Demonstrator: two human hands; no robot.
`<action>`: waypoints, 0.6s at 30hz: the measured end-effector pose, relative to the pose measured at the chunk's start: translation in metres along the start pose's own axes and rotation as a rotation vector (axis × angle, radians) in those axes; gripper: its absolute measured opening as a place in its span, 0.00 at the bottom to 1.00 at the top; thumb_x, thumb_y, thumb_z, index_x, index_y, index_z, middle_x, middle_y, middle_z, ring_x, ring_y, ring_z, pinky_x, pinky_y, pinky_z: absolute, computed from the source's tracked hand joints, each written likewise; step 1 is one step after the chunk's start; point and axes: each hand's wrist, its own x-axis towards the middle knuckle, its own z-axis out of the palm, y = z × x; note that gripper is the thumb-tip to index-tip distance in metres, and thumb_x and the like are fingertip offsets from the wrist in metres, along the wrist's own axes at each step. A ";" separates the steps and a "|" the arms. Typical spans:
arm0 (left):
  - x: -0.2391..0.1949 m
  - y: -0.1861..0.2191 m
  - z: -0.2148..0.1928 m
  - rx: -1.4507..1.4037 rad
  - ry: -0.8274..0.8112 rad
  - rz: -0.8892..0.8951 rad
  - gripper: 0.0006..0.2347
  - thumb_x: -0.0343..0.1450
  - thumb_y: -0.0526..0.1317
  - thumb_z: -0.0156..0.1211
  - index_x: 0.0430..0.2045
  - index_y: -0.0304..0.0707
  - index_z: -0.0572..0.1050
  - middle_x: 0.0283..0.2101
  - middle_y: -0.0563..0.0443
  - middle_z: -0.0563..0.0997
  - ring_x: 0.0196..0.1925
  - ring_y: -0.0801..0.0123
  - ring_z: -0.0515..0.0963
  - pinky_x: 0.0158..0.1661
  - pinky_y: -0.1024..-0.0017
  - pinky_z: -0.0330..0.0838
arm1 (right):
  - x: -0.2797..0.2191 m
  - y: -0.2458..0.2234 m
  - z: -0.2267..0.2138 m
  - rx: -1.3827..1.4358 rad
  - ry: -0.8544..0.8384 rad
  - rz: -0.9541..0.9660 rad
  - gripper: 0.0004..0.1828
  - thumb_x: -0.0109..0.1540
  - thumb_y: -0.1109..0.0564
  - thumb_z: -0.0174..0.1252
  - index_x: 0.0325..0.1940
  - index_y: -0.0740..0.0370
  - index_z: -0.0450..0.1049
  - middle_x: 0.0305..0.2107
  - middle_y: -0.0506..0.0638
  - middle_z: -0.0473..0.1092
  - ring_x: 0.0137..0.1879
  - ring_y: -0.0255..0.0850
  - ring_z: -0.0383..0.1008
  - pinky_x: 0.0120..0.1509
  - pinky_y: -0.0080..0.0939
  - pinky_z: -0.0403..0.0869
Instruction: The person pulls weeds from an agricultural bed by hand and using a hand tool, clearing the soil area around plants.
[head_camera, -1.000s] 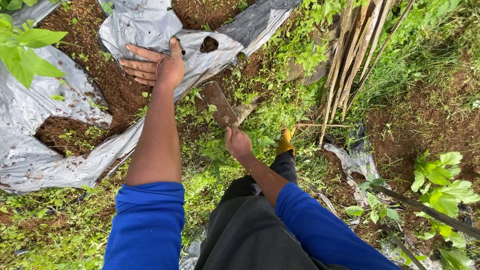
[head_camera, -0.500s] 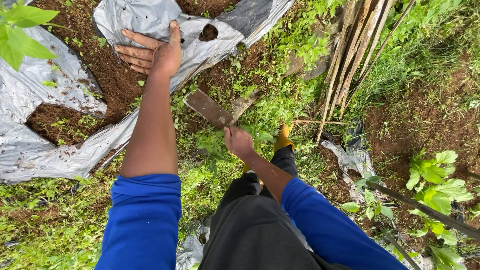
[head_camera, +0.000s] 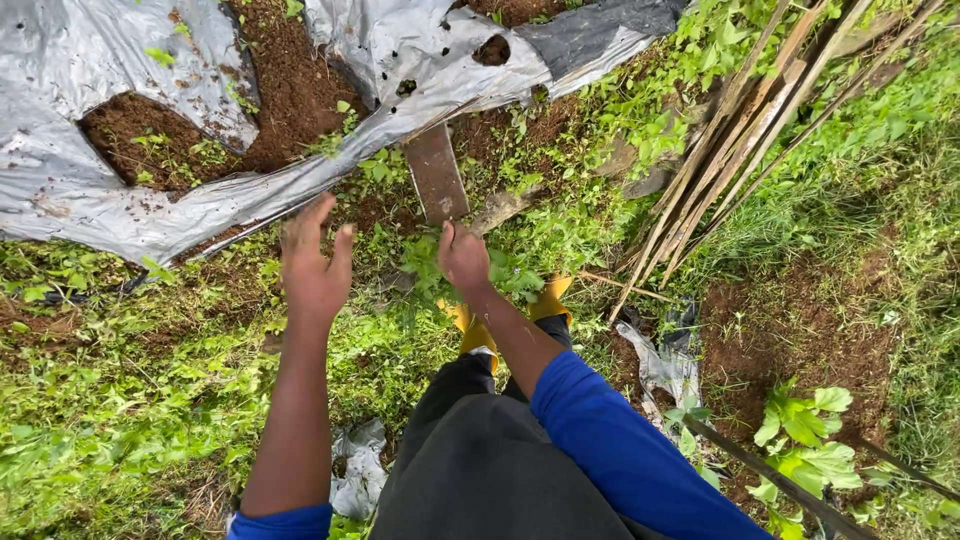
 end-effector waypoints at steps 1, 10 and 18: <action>-0.029 -0.032 0.011 -0.005 0.005 -0.012 0.19 0.80 0.44 0.48 0.68 0.45 0.65 0.67 0.36 0.67 0.73 0.39 0.57 0.69 0.34 0.43 | -0.011 0.000 -0.001 -0.006 -0.011 -0.006 0.28 0.76 0.45 0.40 0.37 0.66 0.76 0.19 0.62 0.71 0.26 0.58 0.78 0.26 0.55 0.75; -0.264 -0.280 0.098 -0.044 -0.555 -0.650 0.28 0.74 0.55 0.44 0.68 0.43 0.61 0.69 0.46 0.69 0.67 0.52 0.74 0.64 0.48 0.66 | 0.003 0.017 -0.009 0.062 -0.002 -0.051 0.28 0.76 0.48 0.35 0.27 0.57 0.70 0.13 0.45 0.64 0.14 0.36 0.62 0.13 0.41 0.62; -0.351 -0.353 0.119 -0.094 -0.426 -0.940 0.27 0.73 0.57 0.46 0.65 0.44 0.69 0.65 0.41 0.76 0.67 0.52 0.74 0.64 0.54 0.66 | -0.066 0.073 -0.004 -0.035 -0.036 -0.046 0.23 0.73 0.49 0.37 0.33 0.62 0.71 0.18 0.53 0.68 0.21 0.46 0.69 0.23 0.50 0.66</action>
